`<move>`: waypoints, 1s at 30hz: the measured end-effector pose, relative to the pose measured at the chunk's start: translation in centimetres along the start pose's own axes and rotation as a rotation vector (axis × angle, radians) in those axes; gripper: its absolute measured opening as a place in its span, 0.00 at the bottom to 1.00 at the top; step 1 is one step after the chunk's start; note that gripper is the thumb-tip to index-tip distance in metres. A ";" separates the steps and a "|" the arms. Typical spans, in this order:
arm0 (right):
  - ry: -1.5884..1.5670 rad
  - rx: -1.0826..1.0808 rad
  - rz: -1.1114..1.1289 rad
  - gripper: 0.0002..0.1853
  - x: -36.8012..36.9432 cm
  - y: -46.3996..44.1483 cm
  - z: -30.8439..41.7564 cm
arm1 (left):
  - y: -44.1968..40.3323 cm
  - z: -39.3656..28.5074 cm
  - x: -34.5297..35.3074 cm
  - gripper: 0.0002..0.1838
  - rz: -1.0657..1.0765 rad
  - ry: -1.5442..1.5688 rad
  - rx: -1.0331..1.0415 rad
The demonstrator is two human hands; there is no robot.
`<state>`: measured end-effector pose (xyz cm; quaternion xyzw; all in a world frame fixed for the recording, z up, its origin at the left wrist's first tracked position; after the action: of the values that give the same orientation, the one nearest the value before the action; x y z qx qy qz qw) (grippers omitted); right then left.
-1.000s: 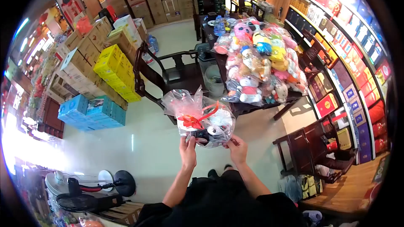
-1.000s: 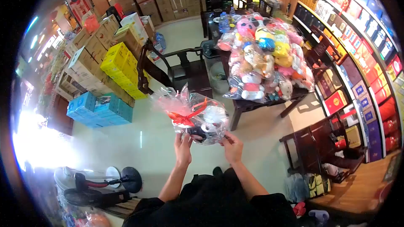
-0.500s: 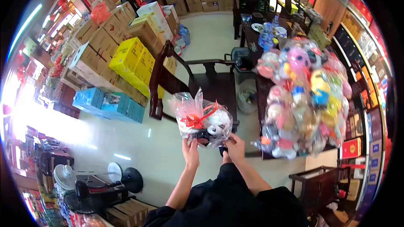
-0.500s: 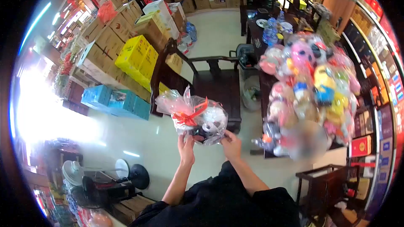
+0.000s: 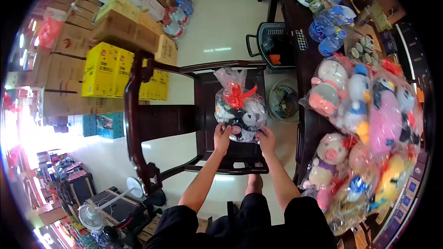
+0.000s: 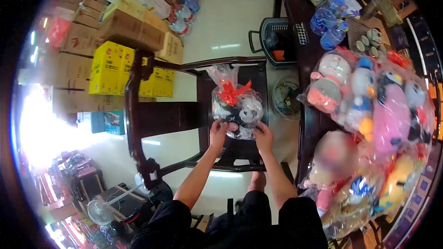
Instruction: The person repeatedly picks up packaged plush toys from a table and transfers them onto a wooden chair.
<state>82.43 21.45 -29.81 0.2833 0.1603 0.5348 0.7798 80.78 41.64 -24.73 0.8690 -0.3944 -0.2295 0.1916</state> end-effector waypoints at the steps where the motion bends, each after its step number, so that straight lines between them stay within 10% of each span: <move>1: 0.018 0.002 -0.004 0.23 0.6 -2.4 -0.2 | -2.3 1.3 1.3 0.23 -0.004 0.015 0.007; 18: 0.197 -0.119 -0.019 0.28 5.0 -21.6 -7.4 | -15.9 9.6 10.2 0.29 0.123 0.091 -0.025; 30: 0.231 -0.185 0.271 0.31 6.6 -4.3 -0.6 | 2.1 1.9 -6.7 0.29 0.073 0.235 -0.002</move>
<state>87.79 26.60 -32.60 0.1660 0.1595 0.6763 0.6998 74.60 45.29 -23.54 0.8747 -0.4003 -0.1194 0.2456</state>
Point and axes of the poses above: each hand's wrist, its own y-axis away from the middle knuckle, its own x-axis out of the palm, z = x × y, the point moved 4 cm from there along -y, towards the middle knuckle, and after that the axes turned 13 degrees about -z, right-handed, at the moved point
